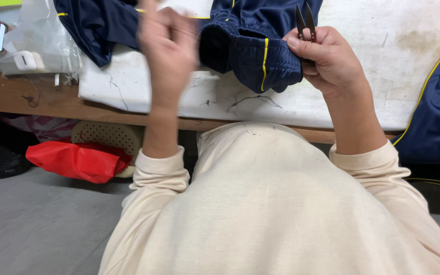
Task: The person uses small scissors to trim loose threads from the waistband and seams of a navy blue garment with yellow piping. They repeatedly reposition the fabric and cut small protruding threads along the elastic and seams.
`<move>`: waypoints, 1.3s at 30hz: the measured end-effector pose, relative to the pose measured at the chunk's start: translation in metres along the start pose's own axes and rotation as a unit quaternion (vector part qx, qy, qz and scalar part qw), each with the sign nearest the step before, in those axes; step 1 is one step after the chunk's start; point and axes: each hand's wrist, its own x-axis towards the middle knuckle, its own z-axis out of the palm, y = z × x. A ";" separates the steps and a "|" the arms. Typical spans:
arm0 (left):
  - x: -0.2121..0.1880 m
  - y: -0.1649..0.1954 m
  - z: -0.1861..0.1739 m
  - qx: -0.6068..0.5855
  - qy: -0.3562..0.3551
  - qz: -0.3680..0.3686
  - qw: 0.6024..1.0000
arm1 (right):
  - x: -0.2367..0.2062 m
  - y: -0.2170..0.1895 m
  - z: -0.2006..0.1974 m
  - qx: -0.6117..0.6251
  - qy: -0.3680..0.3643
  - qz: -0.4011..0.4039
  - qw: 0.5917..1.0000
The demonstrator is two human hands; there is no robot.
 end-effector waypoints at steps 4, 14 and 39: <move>-0.031 0.021 0.038 0.161 -0.127 0.091 0.974 | -0.002 -0.006 0.011 -0.028 -0.019 -0.011 0.999; -0.028 0.047 0.044 -0.100 -0.200 -0.045 0.974 | -0.032 -0.022 0.060 -0.480 0.121 -0.366 0.788; 0.009 0.053 -0.012 0.329 -0.067 0.347 0.876 | -0.031 -0.048 0.013 -0.683 0.105 -0.535 0.487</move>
